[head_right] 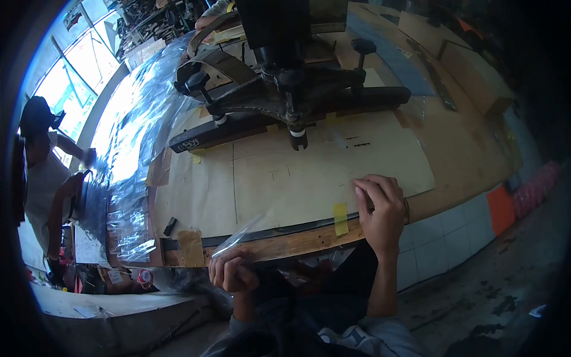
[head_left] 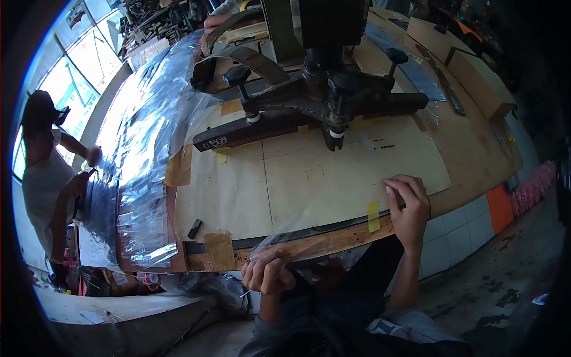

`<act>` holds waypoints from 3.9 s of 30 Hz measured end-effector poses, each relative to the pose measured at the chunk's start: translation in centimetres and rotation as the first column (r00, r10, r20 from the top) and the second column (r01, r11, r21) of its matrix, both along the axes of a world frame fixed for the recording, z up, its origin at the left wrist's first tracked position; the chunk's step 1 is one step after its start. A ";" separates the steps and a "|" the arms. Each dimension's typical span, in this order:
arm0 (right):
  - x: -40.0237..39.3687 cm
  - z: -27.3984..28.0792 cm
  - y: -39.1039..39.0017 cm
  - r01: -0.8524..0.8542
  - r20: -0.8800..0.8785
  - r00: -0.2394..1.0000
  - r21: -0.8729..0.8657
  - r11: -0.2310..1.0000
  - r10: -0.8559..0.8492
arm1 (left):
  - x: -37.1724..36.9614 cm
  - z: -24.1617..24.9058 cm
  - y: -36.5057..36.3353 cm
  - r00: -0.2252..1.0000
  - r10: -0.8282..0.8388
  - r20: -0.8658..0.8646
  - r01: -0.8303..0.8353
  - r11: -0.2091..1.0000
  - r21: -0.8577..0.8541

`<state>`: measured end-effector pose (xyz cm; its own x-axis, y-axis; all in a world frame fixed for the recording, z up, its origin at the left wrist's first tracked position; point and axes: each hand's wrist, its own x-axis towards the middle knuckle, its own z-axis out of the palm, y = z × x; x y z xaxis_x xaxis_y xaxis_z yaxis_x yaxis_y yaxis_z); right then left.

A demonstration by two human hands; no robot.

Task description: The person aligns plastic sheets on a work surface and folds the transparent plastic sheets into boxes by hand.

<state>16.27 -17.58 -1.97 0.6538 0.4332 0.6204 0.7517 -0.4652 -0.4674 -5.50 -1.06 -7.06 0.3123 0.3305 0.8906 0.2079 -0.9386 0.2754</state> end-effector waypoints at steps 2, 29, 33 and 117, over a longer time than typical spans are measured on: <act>0.0 0.1 0.0 0.000 0.002 1.000 0.006 1.000 0.000 | 0.1 0.1 0.0 1.000 0.000 0.007 0.001 1.000 -0.002; -0.1 0.1 -0.1 -0.028 0.017 0.999 0.036 0.999 0.028 | 0.3 0.3 -0.2 1.000 -0.006 0.005 0.007 0.997 -0.077; -1.9 0.7 -0.9 -0.176 -0.125 0.972 0.184 0.967 0.201 | 0.4 2.1 -0.3 0.982 -0.184 0.042 0.189 0.936 -0.298; -4.5 1.5 7.0 -0.337 0.464 0.831 -0.017 0.941 0.307 | 7.4 6.9 -0.3 0.880 -0.473 0.042 0.321 0.526 -0.787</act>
